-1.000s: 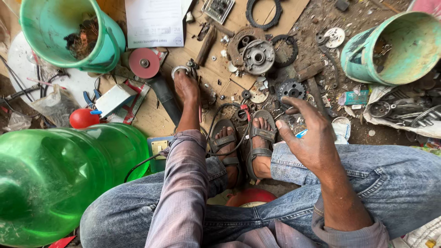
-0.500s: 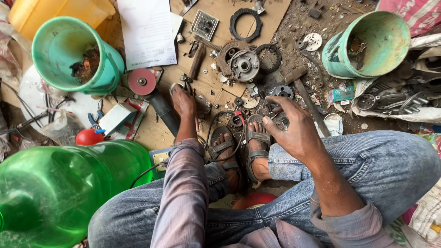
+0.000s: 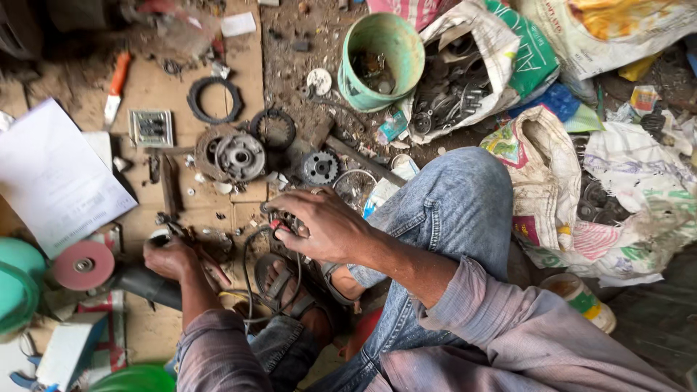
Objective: The person sits on the floor and uses an angle grinder to cut and grind a metal mechanical part, then uses a hammer to tap and adjust components within the part. The person handles the part repeatedly, rotating it to access different areas.
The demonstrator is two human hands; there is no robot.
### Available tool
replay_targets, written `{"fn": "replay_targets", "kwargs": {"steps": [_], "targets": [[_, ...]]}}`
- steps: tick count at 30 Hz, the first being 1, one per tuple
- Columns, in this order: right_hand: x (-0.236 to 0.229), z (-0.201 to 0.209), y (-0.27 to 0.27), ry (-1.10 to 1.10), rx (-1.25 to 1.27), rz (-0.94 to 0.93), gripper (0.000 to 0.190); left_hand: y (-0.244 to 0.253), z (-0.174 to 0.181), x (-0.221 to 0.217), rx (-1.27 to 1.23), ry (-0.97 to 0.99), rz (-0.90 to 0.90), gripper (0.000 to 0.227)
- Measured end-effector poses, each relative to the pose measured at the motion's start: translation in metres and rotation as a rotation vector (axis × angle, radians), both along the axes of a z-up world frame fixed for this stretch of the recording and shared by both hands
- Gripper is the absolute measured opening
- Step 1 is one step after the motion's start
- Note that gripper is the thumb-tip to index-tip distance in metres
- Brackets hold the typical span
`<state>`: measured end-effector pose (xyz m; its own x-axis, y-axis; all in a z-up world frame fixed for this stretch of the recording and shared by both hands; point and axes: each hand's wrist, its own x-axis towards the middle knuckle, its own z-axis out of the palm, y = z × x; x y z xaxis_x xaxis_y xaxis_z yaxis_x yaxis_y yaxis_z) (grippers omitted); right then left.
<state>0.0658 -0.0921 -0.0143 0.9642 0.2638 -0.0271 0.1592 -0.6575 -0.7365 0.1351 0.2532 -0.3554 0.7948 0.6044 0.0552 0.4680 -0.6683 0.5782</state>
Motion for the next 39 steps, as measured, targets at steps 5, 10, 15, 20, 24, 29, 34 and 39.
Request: {"fn": "replay_targets", "kwargs": {"steps": [5, 10, 15, 20, 24, 29, 34, 39], "targets": [[0.0, -0.007, -0.005, 0.029, -0.051, -0.016, 0.053, -0.002, 0.005, -0.001, 0.225, -0.093, -0.142, 0.031], [-0.003, -0.01, -0.007, -0.006, -0.058, -0.019, 0.057, 0.011, 0.018, 0.008, 0.054, 0.166, -0.041, 0.02], [0.002, -0.005, -0.006, 0.13, -0.04, -0.002, 0.055, 0.011, 0.028, 0.012, 0.072, 0.144, -0.066, 0.025], [0.0, -0.008, -0.005, 0.059, -0.054, 0.026, 0.052, -0.002, 0.03, 0.018, 0.285, -0.163, -0.173, 0.02], [-0.002, -0.007, -0.008, 0.019, -0.065, 0.026, 0.052, -0.018, 0.049, 0.042, 0.156, -0.23, -0.079, 0.017], [0.006, 0.01, -0.023, 0.241, -0.06, -0.107, 0.052, -0.095, 0.125, 0.068, -0.508, -0.675, -0.089, 0.021], [0.013, 0.042, -0.056, -0.09, 0.03, -0.154, 0.076, -0.201, 0.213, 0.055, -1.934, -0.454, -0.419, 0.032], [0.007, 0.07, -0.08, -0.365, 0.009, -0.098, 0.091, -0.248, 0.27, 0.02, -2.126, -0.172, -0.744, 0.024]]}}
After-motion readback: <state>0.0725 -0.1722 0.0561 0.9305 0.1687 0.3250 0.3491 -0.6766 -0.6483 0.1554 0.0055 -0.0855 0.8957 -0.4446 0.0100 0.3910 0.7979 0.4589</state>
